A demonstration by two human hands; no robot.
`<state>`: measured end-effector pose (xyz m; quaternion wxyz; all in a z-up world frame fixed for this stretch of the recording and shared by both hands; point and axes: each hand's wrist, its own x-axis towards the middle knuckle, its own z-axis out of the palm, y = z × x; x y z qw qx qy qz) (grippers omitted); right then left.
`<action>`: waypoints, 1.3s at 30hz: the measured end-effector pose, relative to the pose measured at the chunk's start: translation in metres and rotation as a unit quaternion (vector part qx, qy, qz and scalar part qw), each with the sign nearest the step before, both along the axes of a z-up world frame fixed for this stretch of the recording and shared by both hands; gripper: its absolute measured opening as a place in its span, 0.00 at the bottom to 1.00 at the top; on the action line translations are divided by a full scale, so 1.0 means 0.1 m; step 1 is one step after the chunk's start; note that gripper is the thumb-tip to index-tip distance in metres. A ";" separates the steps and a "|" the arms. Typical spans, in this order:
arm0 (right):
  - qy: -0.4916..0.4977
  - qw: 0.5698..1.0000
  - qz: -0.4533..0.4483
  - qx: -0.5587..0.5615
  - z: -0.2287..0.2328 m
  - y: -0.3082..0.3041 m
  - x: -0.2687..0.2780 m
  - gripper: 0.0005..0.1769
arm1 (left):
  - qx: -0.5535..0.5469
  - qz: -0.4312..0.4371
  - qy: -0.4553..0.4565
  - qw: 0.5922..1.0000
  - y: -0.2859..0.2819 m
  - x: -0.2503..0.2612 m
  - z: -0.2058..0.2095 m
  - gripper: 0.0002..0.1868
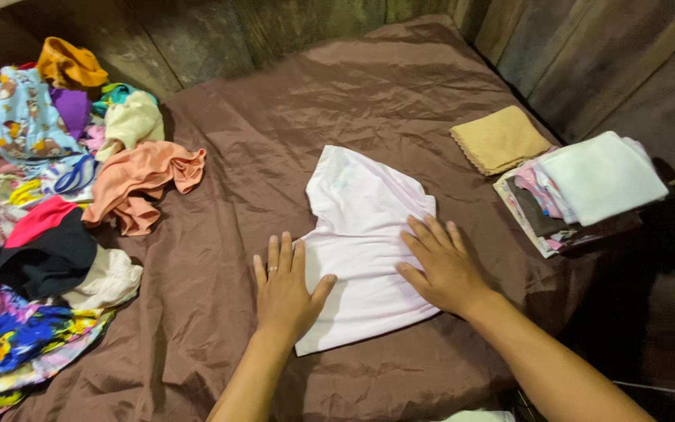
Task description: The person folds a white rectangular piece of fabric and a yellow towel by hand on a brown bedspread, then begins folding a pair of white shorts.
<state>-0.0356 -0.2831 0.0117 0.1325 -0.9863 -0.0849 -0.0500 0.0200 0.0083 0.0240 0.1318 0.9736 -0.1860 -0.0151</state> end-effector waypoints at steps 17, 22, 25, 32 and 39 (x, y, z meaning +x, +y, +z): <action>0.003 0.999 0.031 -0.008 0.09 0.08 -0.30 0.37 | -0.059 -0.110 -0.042 0.991 -0.19 -0.49 -0.12 0.45; -0.001 0.998 0.057 0.004 0.09 0.30 -0.23 0.39 | -0.083 -0.134 -0.017 0.987 -0.34 -0.57 -0.17 0.47; -0.013 0.997 0.073 0.019 0.11 0.31 -0.24 0.38 | -0.095 -0.136 -0.033 0.986 -0.28 -0.61 -0.21 0.47; -0.032 0.990 0.065 0.121 0.00 0.11 -0.12 0.31 | -0.119 -0.142 -0.026 0.982 -0.06 -0.43 -0.13 0.37; -0.102 0.966 -0.181 0.153 -0.14 -0.45 0.58 0.20 | -0.205 0.102 0.023 0.973 -0.45 0.89 0.00 0.32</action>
